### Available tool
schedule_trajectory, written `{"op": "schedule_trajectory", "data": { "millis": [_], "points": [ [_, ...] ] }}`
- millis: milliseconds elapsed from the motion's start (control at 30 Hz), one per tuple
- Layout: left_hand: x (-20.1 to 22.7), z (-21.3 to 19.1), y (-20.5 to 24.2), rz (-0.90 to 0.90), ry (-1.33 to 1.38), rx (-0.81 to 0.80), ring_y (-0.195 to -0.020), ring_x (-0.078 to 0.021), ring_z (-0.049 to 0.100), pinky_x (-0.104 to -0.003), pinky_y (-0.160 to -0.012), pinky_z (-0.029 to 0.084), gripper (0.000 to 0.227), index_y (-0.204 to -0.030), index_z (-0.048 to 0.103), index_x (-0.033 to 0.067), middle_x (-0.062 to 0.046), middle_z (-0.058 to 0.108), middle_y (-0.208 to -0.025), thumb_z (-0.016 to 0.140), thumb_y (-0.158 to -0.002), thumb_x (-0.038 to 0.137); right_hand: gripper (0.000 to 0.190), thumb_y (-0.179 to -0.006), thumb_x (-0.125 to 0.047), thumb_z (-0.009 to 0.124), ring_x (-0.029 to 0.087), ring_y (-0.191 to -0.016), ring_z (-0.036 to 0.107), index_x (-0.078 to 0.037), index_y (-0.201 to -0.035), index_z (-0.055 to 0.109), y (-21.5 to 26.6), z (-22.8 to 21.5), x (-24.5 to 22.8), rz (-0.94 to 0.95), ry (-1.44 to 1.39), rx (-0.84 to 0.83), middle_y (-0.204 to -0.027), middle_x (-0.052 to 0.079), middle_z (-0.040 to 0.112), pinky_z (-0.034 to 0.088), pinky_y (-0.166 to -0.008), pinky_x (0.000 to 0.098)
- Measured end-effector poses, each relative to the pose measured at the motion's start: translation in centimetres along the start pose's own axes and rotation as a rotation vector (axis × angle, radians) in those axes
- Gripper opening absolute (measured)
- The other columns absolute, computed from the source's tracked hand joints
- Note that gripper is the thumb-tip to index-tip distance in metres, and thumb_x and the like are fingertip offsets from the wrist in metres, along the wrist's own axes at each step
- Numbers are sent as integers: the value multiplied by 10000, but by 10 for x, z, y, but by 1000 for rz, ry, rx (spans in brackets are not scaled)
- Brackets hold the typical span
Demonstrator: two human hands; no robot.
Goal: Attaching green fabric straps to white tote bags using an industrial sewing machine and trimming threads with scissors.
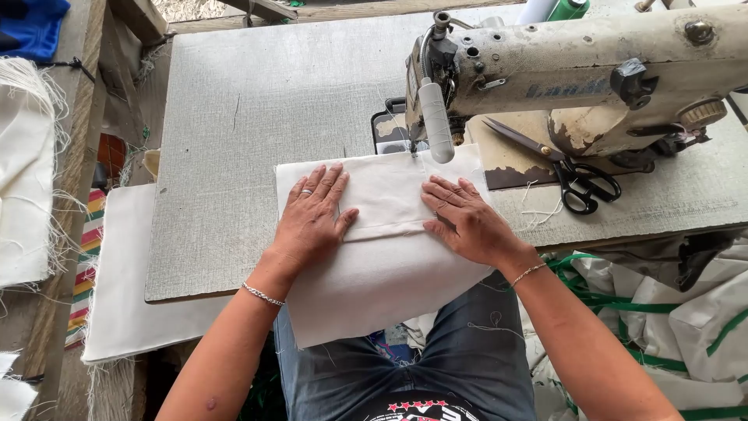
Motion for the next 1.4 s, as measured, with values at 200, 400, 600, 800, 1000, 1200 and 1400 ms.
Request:
{"op": "schedule_trajectory", "data": {
  "millis": [200,400,600,800,1000,1200,1400],
  "points": [
    [0,-3,1,-11,-22,-20,-1523,-274,305,-459,-1237,201,725,-1579,389,175,-72,346,-1654,338,-1026,641,497,-996,-419,630,299,-1454,449,-160,-1421,623,0,-1,-2,6,0,4,-1521,88,554,241,-1224,563],
    [0,-2,1,-22,-43,-69,-1533,-274,287,-452,-1234,200,742,-1592,368,197,-52,327,-1669,310,-1019,664,491,-998,-420,630,294,-1447,458,-159,-1413,629,0,-2,-2,5,2,10,-1508,85,566,247,-1225,553],
    [-3,-7,4,-38,-31,-115,-1550,-300,244,-473,-1244,192,801,-1601,348,198,-57,282,-1689,307,-995,720,486,-994,-423,635,296,-1438,471,-153,-1398,640,-1,-6,-5,0,-7,17,-1498,89,576,255,-1223,552],
    [-7,-5,4,-43,-39,-120,-1555,-293,236,-476,-1236,177,829,-1603,349,209,-63,296,-1680,328,-974,749,486,-1000,-434,625,291,-1436,476,-152,-1397,638,0,-6,-4,-6,18,22,-1491,77,583,290,-1210,563],
    [-28,-35,14,-47,43,187,-1573,-350,156,-621,-1225,71,714,-1631,322,159,-115,282,-1694,426,-1053,565,496,-982,-423,639,281,-1451,460,-176,-1412,627,3,1,0,-19,48,16,-1515,47,565,307,-1207,561],
    [-64,-142,169,-186,225,737,-1550,-351,264,-523,-1252,101,545,-1592,376,38,-143,332,-1673,482,-1112,275,474,-982,-413,641,297,-1425,500,-172,-1390,651,2,-2,-4,-58,70,46,-1494,65,592,358,-1174,561],
    [-81,-44,343,-649,212,857,-994,-318,614,-438,-933,436,204,-1151,672,60,-89,677,-1071,503,-1087,154,479,-978,-252,640,318,-1470,469,-9,-1391,626,0,-1,-6,-129,41,-25,-1521,184,562,323,-1191,532]
  ]
}}
Point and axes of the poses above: each hand's wrist, its own y-axis away from the middle knuckle, its own z-axis out of the palm, x = y × z, the point moved 10 cm from there along -y, towards the middle knuckle
